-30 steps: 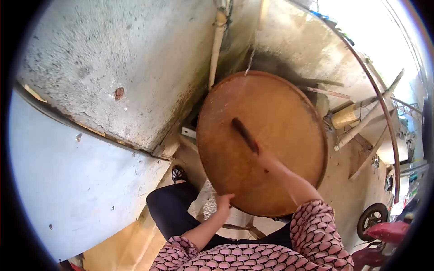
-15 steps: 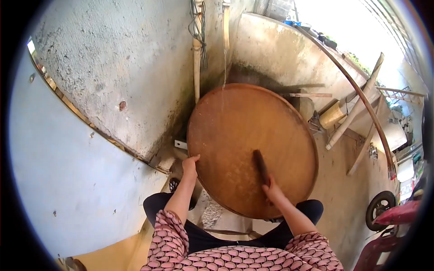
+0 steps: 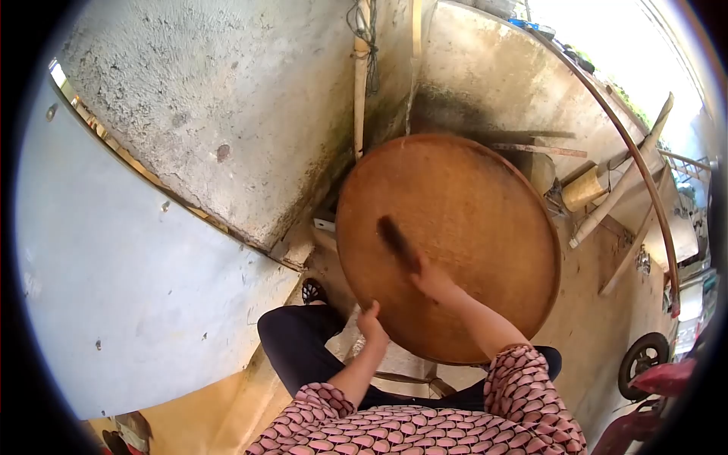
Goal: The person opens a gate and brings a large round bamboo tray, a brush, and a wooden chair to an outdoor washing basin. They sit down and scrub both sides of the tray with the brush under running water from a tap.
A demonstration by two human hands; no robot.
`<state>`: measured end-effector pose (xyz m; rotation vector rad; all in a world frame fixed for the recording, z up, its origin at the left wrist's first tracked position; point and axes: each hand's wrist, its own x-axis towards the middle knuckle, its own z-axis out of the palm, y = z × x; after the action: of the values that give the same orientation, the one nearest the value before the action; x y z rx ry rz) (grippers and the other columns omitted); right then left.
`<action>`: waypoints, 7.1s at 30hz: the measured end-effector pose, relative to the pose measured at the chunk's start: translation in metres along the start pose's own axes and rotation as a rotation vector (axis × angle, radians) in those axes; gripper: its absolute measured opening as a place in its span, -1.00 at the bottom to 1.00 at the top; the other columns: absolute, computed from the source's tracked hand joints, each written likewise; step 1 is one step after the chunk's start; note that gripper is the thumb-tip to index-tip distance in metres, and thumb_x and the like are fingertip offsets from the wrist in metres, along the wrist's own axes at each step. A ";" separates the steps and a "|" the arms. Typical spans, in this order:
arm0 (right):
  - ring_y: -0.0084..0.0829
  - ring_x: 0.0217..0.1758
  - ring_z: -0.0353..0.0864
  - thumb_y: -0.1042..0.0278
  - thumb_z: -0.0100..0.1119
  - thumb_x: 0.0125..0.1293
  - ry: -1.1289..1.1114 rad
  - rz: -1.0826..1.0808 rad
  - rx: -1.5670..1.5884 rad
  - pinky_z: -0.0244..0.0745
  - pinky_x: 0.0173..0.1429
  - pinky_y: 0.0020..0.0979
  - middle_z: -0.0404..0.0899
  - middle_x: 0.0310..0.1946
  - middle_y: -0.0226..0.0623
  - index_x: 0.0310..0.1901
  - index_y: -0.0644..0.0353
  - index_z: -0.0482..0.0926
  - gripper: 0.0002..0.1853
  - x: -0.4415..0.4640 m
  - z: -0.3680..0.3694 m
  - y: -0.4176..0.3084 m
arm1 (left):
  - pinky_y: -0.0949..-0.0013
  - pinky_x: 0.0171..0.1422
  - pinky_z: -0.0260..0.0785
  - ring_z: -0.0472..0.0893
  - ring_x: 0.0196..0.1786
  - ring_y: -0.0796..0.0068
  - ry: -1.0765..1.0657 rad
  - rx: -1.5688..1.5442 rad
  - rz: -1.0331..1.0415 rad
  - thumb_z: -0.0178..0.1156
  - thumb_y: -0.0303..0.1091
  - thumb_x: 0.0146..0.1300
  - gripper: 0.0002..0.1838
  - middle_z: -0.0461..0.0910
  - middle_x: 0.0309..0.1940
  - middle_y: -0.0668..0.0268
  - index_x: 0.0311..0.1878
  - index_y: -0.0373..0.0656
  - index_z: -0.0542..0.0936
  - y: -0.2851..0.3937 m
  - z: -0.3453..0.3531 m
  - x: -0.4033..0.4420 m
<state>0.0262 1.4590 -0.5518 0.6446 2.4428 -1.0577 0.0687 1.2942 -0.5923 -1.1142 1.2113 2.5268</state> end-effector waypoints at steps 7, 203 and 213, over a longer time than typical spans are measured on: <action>-0.08 -0.40 0.55 0.20 -0.04 0.13 -0.052 -0.488 -0.505 0.45 -0.47 -0.21 0.52 -0.41 0.06 0.26 0.09 -0.09 -0.31 0.032 0.012 0.001 | 0.43 0.00 0.24 0.46 -0.16 0.38 0.030 0.064 -0.112 0.17 -0.53 -0.05 -0.60 0.49 -0.17 0.25 -0.06 -0.35 0.40 -0.049 -0.036 -0.007; -0.45 -0.77 0.37 0.24 0.03 0.03 -0.659 -0.009 -0.208 0.28 -0.71 -0.41 0.39 -0.69 -0.24 -0.18 0.25 0.33 -0.65 -0.109 -0.077 0.003 | 0.55 -0.36 0.29 0.43 -0.43 0.60 -1.199 0.685 -0.548 0.11 -0.08 0.12 -0.66 0.46 -0.41 0.33 -0.26 -0.20 0.47 -0.176 -0.072 -0.052; -0.34 -0.70 0.48 0.09 0.06 0.07 -0.434 0.080 -0.282 0.36 -0.62 -0.34 0.49 -0.60 -0.11 -0.22 0.28 0.33 -0.60 -0.138 -0.080 0.049 | 0.12 0.02 0.27 0.43 -0.05 0.29 -0.263 0.066 -0.430 -0.04 0.16 0.10 -0.43 0.48 -0.10 0.34 -0.01 -0.13 0.41 0.015 0.006 0.075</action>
<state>0.1511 1.5144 -0.4565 0.3700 2.1102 -0.7124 0.0051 1.2743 -0.6304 -0.8783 0.8716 2.2017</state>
